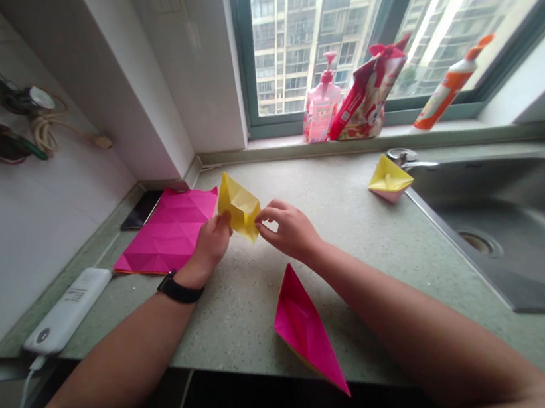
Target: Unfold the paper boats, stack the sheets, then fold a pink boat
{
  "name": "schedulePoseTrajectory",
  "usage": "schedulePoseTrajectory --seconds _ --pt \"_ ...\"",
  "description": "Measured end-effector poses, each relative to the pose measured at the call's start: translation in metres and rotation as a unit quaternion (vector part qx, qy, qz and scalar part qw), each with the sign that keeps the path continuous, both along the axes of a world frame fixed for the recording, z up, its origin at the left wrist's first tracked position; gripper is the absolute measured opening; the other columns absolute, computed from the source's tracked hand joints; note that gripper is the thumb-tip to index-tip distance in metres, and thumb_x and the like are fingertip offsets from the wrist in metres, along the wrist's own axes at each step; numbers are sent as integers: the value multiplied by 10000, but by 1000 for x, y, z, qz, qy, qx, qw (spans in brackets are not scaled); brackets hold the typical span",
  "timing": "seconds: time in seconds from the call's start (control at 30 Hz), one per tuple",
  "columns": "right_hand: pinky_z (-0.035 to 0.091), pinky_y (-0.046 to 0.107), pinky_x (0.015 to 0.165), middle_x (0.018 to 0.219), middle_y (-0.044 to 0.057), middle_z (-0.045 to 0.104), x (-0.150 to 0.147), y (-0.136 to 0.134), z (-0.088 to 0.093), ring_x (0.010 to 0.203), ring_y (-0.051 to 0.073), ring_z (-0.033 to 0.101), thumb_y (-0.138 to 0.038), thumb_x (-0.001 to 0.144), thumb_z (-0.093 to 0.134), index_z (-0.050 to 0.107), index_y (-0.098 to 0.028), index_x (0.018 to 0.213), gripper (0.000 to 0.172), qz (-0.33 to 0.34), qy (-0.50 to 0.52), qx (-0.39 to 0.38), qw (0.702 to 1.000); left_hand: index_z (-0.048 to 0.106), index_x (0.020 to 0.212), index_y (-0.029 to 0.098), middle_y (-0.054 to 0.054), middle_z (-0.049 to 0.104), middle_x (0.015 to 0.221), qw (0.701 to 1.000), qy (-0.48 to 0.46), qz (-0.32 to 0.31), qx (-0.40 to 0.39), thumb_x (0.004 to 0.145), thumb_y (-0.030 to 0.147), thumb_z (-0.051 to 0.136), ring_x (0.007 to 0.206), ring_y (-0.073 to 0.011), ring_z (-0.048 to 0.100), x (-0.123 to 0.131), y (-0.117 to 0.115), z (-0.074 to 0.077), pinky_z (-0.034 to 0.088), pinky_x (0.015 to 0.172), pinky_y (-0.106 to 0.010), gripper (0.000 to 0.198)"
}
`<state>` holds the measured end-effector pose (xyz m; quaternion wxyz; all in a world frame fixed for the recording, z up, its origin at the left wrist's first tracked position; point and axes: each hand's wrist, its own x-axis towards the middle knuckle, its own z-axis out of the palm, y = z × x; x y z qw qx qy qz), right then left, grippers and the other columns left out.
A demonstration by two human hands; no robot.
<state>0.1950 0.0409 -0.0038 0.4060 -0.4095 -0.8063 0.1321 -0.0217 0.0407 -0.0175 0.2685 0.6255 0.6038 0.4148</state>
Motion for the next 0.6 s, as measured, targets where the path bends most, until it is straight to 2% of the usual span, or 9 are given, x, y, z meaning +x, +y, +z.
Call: schedulePoseTrajectory --seconds 0.13,0.27,0.47,0.6 --pt "614 382 783 1004 60 751 2 4 -3 842 210 736 -269 955 700 820 -258 932 122 -9 3 -29 1000 536 718 236 -16 567 658 999 -48 -7 -1 1096 660 418 644 -181 539 -1 2 -6 327 611 -304 580" --pt "629 383 768 1021 63 751 1 5 -6 854 221 753 -272 927 743 827 -255 951 90 -28 -3 -49 998 538 731 239 -13 558 640 999 -50 -16 5 1089 710 392 650 -182 541 1 -1 -5 333 608 -303 610" --pt "653 377 778 1038 66 771 0 8 -16 861 225 764 -239 893 777 830 -256 916 61 -65 6 -68 996 549 712 239 -5 546 609 998 -57 -23 -22 1095 649 354 579 -171 530 6 -4 -4 349 575 -296 593" --pt "652 365 735 1065 75 786 1 9 -17 819 216 776 -222 885 763 814 -238 962 94 -87 23 -83 992 586 766 217 -15 612 695 984 -146 -61 -82 1068 551 399 509 -130 489 11 -3 -4 343 504 -270 488"
